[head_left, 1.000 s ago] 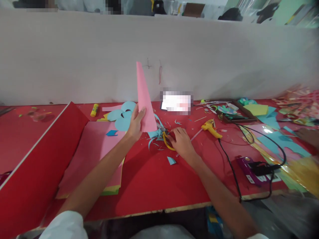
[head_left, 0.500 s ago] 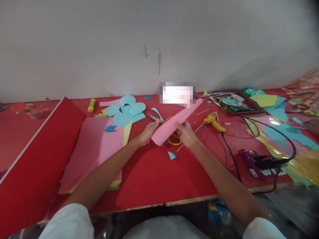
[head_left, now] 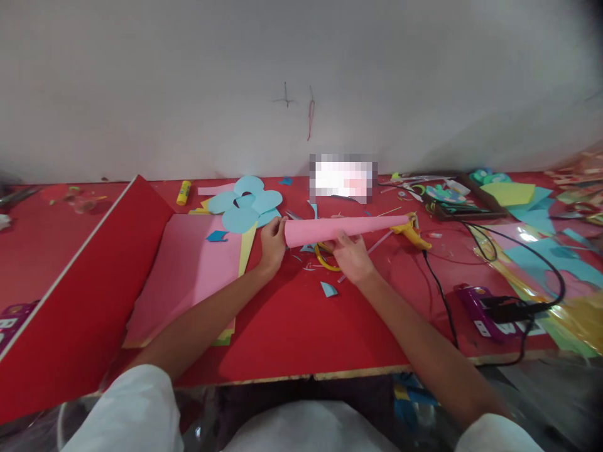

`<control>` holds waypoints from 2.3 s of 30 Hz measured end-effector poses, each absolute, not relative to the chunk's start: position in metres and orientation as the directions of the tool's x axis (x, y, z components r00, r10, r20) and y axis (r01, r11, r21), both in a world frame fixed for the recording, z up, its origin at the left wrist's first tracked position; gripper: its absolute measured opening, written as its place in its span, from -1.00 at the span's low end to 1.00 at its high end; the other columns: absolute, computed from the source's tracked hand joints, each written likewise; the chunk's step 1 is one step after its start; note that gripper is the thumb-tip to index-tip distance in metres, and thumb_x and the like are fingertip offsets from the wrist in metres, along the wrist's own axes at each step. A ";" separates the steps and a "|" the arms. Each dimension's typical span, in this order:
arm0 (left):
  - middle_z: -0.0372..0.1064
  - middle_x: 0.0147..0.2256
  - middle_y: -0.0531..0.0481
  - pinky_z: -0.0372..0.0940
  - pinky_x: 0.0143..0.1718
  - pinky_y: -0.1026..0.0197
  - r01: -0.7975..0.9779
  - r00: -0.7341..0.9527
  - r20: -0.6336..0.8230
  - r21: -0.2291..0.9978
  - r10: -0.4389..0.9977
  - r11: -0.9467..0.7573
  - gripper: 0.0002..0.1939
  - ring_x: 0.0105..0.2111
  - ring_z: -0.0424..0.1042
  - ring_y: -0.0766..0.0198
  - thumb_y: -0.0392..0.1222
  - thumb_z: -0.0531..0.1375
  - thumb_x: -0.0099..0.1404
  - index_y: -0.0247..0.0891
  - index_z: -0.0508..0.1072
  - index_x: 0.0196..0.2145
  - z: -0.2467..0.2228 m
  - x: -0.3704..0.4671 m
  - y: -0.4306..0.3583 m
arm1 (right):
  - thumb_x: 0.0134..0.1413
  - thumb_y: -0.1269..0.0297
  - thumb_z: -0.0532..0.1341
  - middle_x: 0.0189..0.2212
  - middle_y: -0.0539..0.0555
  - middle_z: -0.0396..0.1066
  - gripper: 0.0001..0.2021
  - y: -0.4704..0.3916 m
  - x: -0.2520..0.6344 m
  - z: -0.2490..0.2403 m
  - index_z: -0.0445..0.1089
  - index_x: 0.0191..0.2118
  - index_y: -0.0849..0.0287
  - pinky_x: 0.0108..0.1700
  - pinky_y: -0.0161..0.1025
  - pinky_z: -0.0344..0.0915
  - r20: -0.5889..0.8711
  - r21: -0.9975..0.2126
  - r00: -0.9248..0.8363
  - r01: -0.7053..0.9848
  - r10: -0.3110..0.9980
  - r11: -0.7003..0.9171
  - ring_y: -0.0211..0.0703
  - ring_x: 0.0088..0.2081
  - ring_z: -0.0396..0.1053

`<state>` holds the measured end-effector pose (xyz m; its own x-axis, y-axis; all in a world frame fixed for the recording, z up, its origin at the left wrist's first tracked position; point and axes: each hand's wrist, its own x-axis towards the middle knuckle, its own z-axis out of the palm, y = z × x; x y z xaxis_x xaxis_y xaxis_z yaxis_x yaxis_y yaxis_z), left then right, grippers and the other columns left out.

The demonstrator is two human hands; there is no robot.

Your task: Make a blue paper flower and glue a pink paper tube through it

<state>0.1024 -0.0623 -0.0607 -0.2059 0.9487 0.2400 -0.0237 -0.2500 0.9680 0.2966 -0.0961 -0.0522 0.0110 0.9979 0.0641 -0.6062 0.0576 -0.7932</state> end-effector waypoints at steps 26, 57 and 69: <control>-0.03 -0.44 0.08 0.05 -0.36 0.16 0.006 -0.279 0.267 0.961 0.922 -0.277 -0.31 -0.41 -0.01 0.26 0.52 0.20 0.36 -0.14 0.11 -0.47 -0.053 0.106 -0.066 | -0.15 0.02 0.66 -0.07 0.03 0.66 -0.36 -0.101 0.283 -0.051 0.53 0.08 -0.05 0.14 0.07 0.60 0.026 -0.818 0.096 -0.570 0.995 0.077 0.01 0.02 0.61; 0.42 -0.21 -0.01 0.29 -0.11 0.23 -0.101 -0.102 0.237 0.964 0.966 -0.247 -0.89 -0.20 0.38 0.22 -0.11 0.23 0.40 -0.17 0.48 -0.22 -0.059 0.104 -0.062 | -0.09 0.07 0.63 -0.20 -0.01 0.59 -0.52 -0.089 0.309 -0.057 0.32 -0.28 0.00 0.18 0.19 0.60 -0.103 -0.759 0.227 -0.648 0.968 0.071 0.02 0.03 0.58; 0.11 -0.42 0.07 0.13 -0.31 0.20 -0.050 -0.122 0.265 0.961 0.956 -0.273 -0.42 -0.37 0.09 0.27 0.36 0.30 0.37 -0.18 0.26 -0.44 -0.052 0.106 -0.064 | 0.01 0.02 0.57 -0.05 0.02 0.59 -0.56 -0.099 0.294 -0.044 0.49 -0.04 -0.04 0.21 0.00 0.55 0.088 -0.853 0.237 -0.483 0.967 0.196 -0.02 0.13 0.52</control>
